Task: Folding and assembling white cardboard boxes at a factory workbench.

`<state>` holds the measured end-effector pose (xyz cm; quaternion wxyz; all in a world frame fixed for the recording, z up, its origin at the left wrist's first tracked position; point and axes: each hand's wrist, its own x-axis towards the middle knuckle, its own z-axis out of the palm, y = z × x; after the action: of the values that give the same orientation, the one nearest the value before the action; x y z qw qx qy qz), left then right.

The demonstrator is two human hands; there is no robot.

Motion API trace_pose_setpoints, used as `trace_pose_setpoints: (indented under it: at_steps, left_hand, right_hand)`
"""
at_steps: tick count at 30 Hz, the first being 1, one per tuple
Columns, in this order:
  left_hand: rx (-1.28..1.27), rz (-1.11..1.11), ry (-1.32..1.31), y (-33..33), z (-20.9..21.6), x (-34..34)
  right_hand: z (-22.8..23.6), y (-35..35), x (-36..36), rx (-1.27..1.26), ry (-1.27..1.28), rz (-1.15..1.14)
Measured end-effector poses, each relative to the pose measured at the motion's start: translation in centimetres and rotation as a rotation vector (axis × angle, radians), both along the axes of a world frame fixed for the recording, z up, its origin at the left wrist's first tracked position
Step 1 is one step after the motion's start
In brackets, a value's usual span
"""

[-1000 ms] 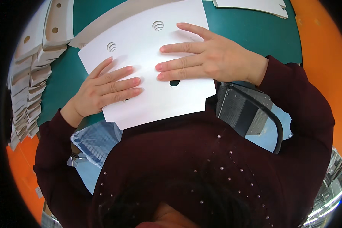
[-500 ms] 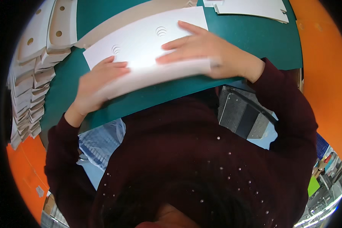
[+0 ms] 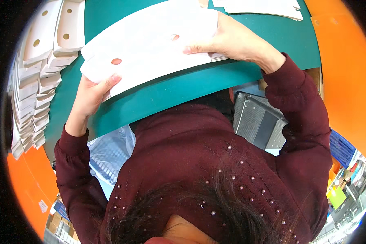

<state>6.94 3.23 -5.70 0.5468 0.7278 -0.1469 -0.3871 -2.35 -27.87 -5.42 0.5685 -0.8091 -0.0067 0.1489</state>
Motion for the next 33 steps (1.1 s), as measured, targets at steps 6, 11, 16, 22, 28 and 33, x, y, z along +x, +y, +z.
trace_pose_setpoints:
  at_steps: [6, 11, 16, 22, 28, 33]
  left_hand:
    - [0.026, -0.063, -0.050, 0.4, -0.5, 0.1]
    - [0.016, -0.035, -0.055, 0.9, -0.9, -0.9]
    - [-0.098, -0.393, -0.603, 0.6, -1.6, -1.5]
    - [-0.136, -0.537, -0.812, 0.6, -2.1, -2.0]
    - [-0.080, -0.611, -1.057, 0.2, -0.7, -3.2]
    - [-0.128, -0.575, -0.907, 0.3, -1.4, -2.8]
  right_hand:
    - [-0.5, -0.7, 0.2, -0.077, -0.064, 0.117]
    - [0.3, 0.0, -1.1, -0.060, -0.108, 0.141]
    - [-1.3, 1.1, -3.5, 0.089, -0.064, -0.048]
    - [-3.5, 0.3, -4.2, -0.177, -0.498, 0.223]
    - [-1.8, 0.8, -3.6, -0.408, -0.839, 0.441]
    - [-2.6, 0.9, -3.6, -0.440, -0.917, 0.440]
